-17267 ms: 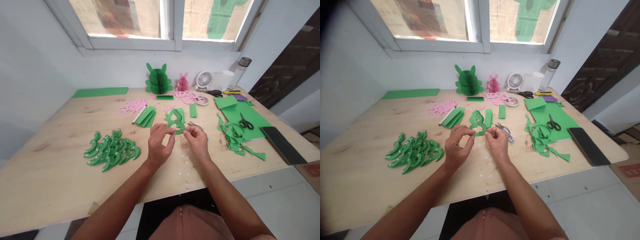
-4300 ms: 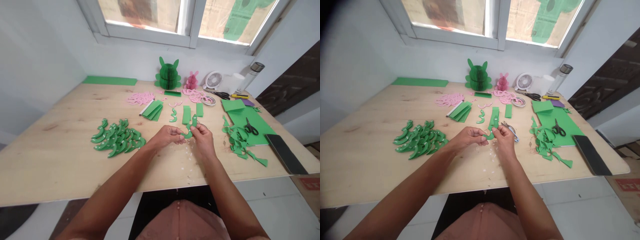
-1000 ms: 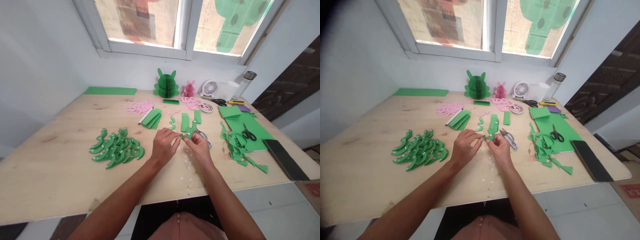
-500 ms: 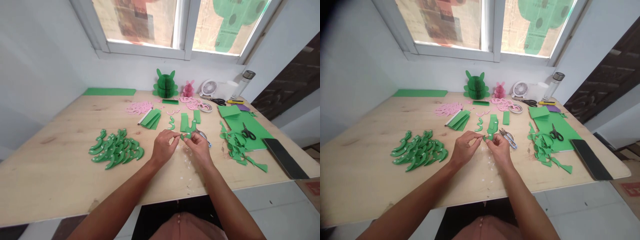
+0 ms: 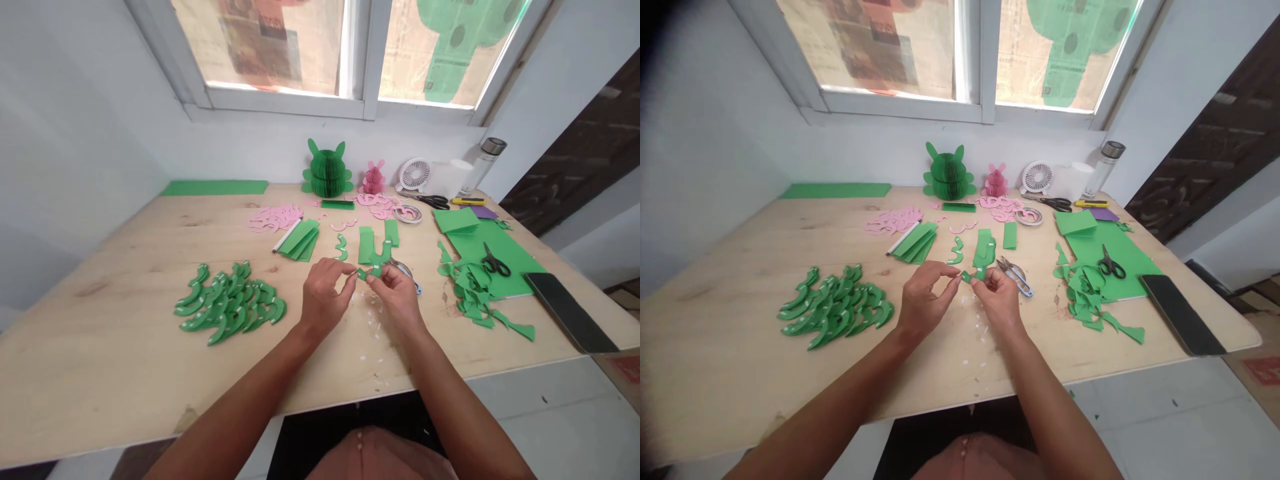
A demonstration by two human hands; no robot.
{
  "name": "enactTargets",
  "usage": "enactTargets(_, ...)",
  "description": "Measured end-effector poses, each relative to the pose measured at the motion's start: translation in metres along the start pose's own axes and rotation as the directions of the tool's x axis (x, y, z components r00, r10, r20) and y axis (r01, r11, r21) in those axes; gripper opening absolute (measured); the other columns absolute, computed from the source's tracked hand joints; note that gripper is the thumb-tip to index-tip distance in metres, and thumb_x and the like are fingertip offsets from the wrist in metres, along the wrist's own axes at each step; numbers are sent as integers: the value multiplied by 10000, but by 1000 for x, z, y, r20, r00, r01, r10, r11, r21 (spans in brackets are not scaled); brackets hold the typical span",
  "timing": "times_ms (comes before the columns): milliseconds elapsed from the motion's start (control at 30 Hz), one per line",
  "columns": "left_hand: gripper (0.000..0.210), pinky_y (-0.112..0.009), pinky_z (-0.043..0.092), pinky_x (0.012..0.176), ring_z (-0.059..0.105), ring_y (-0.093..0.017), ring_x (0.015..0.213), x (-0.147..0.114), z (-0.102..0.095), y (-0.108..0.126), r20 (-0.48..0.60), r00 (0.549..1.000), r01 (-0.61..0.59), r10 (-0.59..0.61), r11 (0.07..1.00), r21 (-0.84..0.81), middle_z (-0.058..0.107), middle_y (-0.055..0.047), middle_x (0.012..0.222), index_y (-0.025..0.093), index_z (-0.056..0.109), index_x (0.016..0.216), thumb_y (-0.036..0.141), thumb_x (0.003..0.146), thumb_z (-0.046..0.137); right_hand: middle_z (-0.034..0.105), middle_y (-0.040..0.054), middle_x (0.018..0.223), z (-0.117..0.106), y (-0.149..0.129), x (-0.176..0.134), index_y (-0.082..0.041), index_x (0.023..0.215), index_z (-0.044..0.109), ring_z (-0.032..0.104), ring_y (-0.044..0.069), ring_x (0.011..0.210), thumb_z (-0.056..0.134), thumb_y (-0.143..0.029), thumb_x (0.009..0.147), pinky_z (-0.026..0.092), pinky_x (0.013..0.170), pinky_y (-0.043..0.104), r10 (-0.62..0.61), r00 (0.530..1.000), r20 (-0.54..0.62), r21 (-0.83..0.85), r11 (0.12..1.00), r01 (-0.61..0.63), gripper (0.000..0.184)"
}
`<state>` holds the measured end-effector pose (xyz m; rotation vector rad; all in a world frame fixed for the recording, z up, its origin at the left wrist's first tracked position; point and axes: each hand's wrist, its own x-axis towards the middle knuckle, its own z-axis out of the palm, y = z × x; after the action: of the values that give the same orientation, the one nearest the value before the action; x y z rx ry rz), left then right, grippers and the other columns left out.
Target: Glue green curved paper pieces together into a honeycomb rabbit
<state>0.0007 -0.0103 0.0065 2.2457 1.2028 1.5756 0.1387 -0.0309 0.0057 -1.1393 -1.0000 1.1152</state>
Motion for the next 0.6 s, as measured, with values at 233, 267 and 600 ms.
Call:
enactTargets(233,33,-340,463,702,584,-189,734,-1,1,-2,20,1000,-4,3,999,47,645,-30,703,188,600,741,197,772,591,567,-29,640,1,1,-1,-193,658,567,499,125,596,696,-333,667,379,576,252,3,1000,20,18,1000,-3,191)
enactTargets(267,38,-340,464,701,585,-186,727,-1,1,-2,25,1000,18,-19,999,38,647,-27,701,190,602,735,195,771,590,588,-21,660,1,0,0,-194,666,581,517,133,614,699,-340,663,386,585,256,0,1000,26,16,1000,0,188)
enactTargets(600,61,-341,494,697,624,-181,711,0,1,-3,70,988,140,-136,988,-66,694,-27,734,199,656,758,192,757,596,651,25,755,1,1,1,-197,737,636,576,193,731,698,-370,655,430,626,291,-4,1000,18,-23,1000,4,201)
